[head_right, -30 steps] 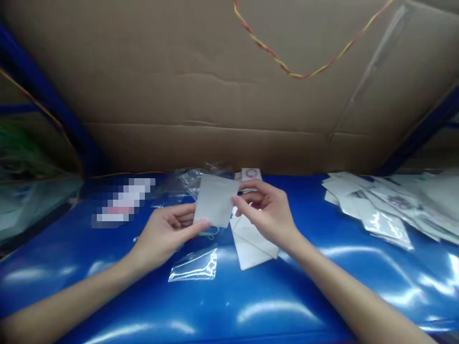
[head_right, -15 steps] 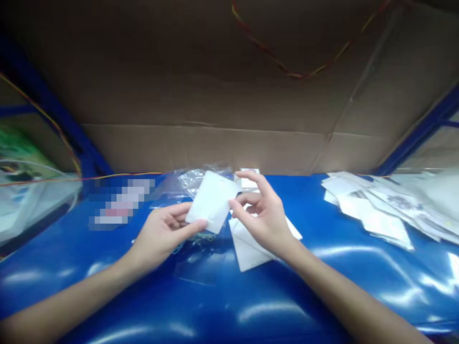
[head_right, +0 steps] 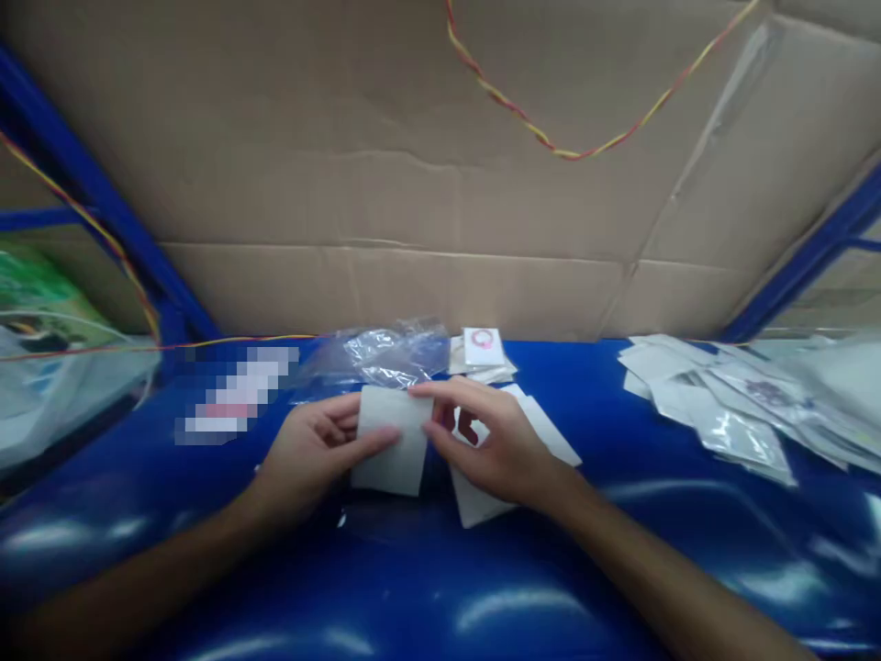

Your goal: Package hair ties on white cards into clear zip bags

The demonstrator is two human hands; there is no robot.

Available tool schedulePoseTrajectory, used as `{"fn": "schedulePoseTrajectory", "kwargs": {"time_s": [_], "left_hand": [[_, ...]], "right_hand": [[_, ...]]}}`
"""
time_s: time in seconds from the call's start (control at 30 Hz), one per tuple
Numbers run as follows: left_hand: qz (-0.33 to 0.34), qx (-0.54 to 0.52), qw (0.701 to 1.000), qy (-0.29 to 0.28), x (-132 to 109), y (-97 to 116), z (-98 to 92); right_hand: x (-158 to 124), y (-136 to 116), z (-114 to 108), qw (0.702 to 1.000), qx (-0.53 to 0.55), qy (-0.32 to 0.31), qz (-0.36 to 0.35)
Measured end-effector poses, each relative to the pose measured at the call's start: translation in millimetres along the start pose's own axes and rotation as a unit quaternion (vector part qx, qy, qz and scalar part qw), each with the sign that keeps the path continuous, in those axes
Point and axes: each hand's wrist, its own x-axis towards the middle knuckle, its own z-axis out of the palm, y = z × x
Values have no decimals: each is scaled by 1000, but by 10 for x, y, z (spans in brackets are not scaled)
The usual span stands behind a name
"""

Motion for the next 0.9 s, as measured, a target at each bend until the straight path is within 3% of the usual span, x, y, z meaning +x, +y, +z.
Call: {"fn": "schedulePoseTrajectory", "kwargs": {"time_s": [0.1, 0.4, 0.67, 0.8, 0.9], "left_hand": [[-1, 9, 1000, 15, 4, -12, -28], [-15, 31, 998, 44, -30, 42, 30], [-1, 35, 999, 22, -4, 22, 16], [28, 34, 997, 59, -4, 44, -2], [63, 30, 990, 123, 33, 71, -70]], "right_hand": [[3, -24, 21, 999, -25, -19, -27], [-26, -55, 23, 995, -32, -96, 1], [-21, -73, 11, 992, -13, -122, 20], [-54, -35, 43, 996, -5, -80, 44], [-62, 17, 48, 997, -22, -30, 69]]}}
